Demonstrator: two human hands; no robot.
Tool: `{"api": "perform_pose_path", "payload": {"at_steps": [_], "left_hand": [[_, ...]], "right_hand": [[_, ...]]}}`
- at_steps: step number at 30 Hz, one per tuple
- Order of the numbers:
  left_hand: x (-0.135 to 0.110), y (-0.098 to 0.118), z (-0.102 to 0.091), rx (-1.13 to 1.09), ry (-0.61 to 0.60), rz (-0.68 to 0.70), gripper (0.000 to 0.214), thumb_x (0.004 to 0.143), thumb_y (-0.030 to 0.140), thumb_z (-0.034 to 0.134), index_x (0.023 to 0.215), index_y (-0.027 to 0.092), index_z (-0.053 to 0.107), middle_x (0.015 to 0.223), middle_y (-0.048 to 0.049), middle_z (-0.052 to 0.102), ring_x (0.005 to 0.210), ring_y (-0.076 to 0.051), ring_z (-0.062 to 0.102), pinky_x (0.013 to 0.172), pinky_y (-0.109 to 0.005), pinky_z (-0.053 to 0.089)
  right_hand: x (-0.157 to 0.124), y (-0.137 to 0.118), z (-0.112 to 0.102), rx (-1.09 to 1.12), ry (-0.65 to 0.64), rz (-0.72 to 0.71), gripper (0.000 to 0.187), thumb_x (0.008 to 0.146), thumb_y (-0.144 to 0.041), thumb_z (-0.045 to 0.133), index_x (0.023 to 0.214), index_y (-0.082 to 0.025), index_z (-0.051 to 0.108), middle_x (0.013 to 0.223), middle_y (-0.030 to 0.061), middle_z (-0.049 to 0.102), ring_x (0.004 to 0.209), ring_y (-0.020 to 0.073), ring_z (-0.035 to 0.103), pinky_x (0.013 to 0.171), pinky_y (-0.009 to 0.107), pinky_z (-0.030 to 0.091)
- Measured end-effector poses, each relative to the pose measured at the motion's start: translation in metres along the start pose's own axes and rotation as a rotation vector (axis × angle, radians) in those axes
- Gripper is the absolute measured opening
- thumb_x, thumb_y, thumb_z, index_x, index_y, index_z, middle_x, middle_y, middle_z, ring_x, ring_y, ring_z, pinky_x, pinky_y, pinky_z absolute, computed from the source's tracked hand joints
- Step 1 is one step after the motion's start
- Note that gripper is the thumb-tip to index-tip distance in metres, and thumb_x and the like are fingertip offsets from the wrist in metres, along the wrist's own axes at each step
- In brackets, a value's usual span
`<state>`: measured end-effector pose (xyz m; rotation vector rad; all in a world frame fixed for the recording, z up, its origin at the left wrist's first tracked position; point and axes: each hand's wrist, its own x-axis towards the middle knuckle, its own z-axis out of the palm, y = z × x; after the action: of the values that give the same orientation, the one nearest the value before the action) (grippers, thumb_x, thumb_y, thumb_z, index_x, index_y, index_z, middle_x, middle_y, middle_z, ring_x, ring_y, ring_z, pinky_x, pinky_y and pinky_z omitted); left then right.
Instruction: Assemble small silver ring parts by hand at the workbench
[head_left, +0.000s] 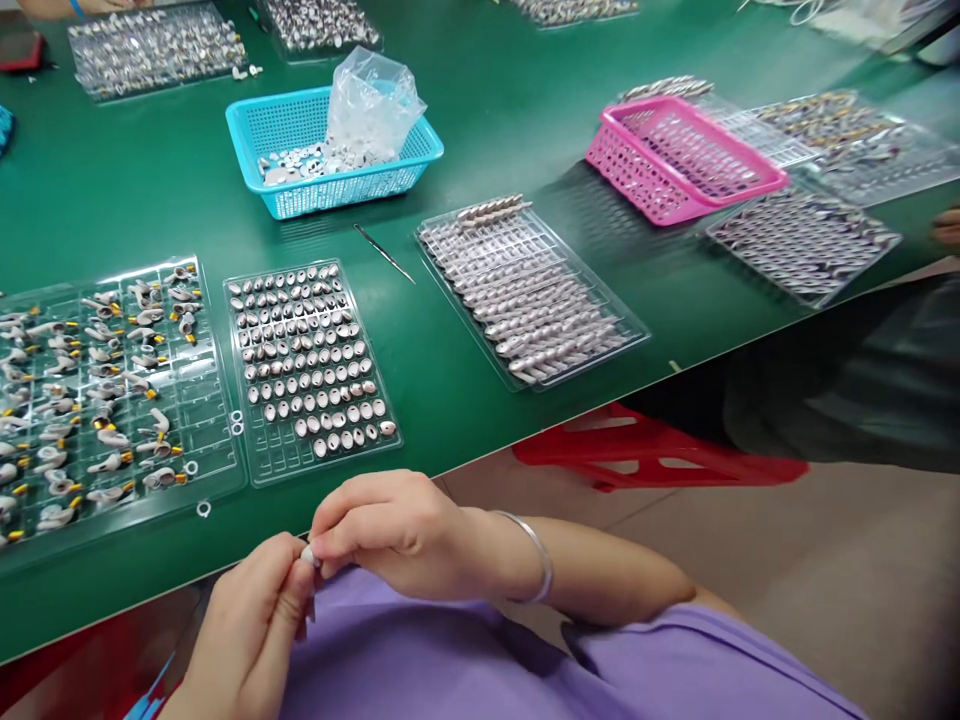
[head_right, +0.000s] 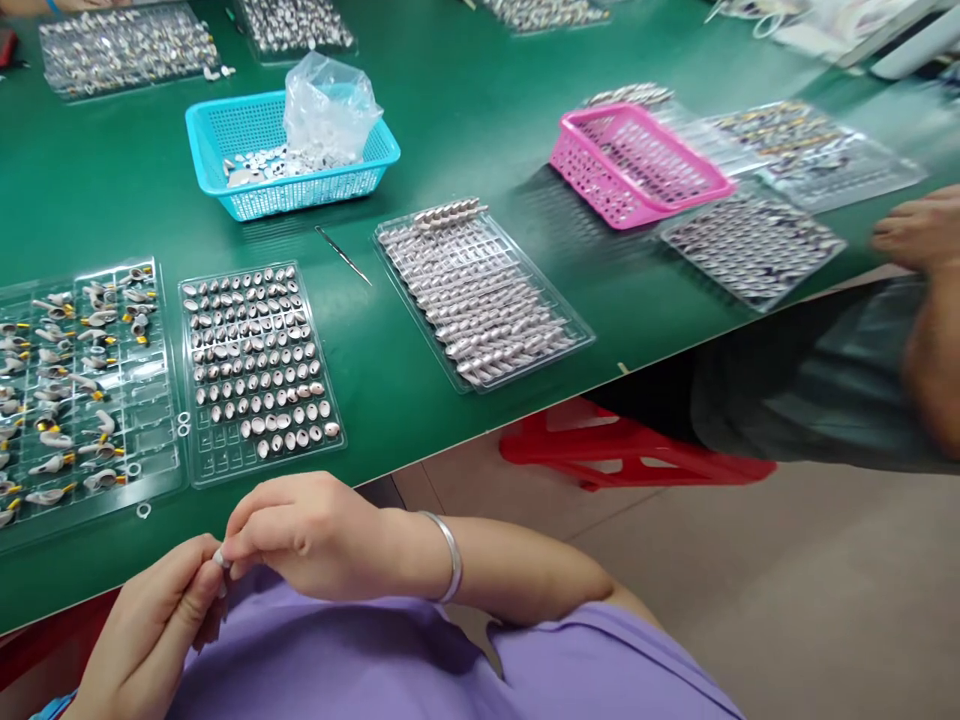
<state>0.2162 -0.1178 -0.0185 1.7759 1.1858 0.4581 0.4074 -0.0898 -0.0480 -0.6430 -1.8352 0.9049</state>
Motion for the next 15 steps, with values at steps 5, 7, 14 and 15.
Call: {"api": "perform_pose_path", "payload": {"at_steps": [5, 7, 14, 15], "left_hand": [[0.000, -0.002, 0.000, -0.199, -0.176, -0.240, 0.042, 0.095, 0.046, 0.041, 0.064, 0.021, 0.050, 0.055, 0.0026, 0.052, 0.051, -0.011, 0.049, 0.050, -0.019, 0.039], [0.000, 0.000, 0.001, -0.306, -0.247, -0.329, 0.045, 0.092, 0.054, 0.042, 0.066, 0.020, 0.053, 0.056, 0.0019, 0.052, 0.050, -0.011, 0.049, 0.049, -0.020, 0.039], [0.006, 0.006, 0.009, -0.593, -0.318, -0.611, 0.064, 0.066, 0.081, 0.055, 0.064, 0.018, 0.053, 0.048, 0.0044, 0.046, 0.035, -0.006, 0.038, 0.036, -0.017, 0.024], [0.006, 0.005, 0.010, -0.617, -0.316, -0.621, 0.064, 0.064, 0.082, 0.057, 0.063, 0.017, 0.053, 0.047, 0.0048, 0.045, 0.034, -0.005, 0.037, 0.036, -0.017, 0.023]], "right_hand": [[0.016, 0.006, -0.015, 0.067, -0.362, 0.143, 0.015, 0.080, 0.002, 0.063, 0.072, -0.011, 0.065, 0.070, 0.0024, 0.071, 0.065, 0.0085, 0.066, 0.060, 0.014, 0.051], [0.022, 0.005, -0.019, 0.118, -0.515, 0.218, 0.015, 0.079, 0.003, 0.064, 0.076, -0.012, 0.063, 0.067, 0.0003, 0.072, 0.067, 0.0091, 0.067, 0.061, 0.014, 0.049], [0.023, -0.003, -0.019, 0.269, -0.603, 0.418, 0.021, 0.079, 0.009, 0.056, 0.074, -0.012, 0.058, 0.069, 0.0017, 0.073, 0.073, 0.0091, 0.070, 0.063, 0.012, 0.047], [0.022, -0.003, -0.018, 0.272, -0.586, 0.442, 0.022, 0.078, 0.009, 0.056, 0.073, -0.012, 0.057, 0.069, 0.0012, 0.072, 0.072, 0.0092, 0.070, 0.062, 0.012, 0.047]]}}
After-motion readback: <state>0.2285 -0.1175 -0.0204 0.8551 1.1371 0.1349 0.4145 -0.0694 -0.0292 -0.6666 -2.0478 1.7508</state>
